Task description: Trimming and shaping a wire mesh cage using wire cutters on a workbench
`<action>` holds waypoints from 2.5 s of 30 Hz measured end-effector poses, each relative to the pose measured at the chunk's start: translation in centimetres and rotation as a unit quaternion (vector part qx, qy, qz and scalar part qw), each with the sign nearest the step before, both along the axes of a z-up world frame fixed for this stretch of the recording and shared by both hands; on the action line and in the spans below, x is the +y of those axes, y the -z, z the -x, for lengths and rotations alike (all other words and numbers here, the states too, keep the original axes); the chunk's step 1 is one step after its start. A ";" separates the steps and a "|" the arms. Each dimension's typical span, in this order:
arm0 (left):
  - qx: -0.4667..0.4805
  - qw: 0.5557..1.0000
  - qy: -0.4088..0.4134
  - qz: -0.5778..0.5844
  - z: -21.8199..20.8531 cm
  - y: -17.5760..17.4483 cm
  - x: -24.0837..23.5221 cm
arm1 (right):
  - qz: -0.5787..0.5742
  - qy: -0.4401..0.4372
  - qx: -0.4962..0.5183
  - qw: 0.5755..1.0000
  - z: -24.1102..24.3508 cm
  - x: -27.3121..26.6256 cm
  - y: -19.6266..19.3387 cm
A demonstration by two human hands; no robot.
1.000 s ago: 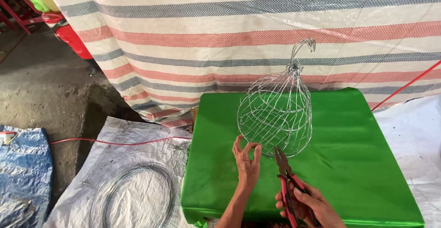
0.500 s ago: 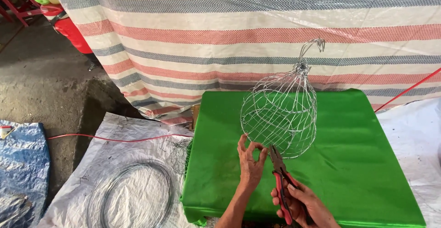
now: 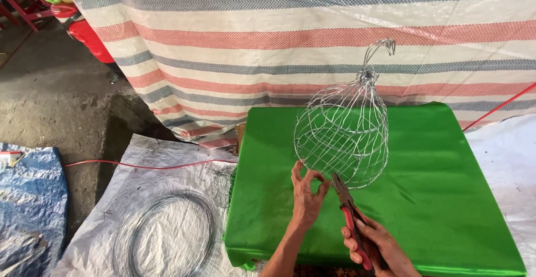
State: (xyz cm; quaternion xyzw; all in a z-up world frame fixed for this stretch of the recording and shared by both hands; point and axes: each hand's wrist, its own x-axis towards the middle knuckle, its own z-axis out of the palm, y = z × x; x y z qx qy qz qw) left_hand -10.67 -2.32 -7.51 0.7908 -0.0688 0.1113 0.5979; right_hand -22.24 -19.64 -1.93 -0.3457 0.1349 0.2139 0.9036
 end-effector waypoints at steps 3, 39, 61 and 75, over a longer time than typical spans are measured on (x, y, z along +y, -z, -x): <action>-0.003 1.000 -0.008 -0.007 -0.2 0.1 -0.2 | -0.008 -0.014 -0.003 1.000 0.2 -0.1 -1.3; 0.008 0.998 -0.056 0.007 -0.6 0.4 -0.5 | 0.028 -0.006 -0.011 1.000 -2.1 0.8 -4.0; -0.041 0.981 -0.116 0.149 -1.7 -0.4 1.0 | 0.081 -0.039 0.036 0.995 -0.5 0.7 -5.5; -0.058 0.986 -0.123 0.093 -4.5 -0.8 1.9 | 0.014 -0.054 -0.036 0.998 -4.0 5.7 -6.6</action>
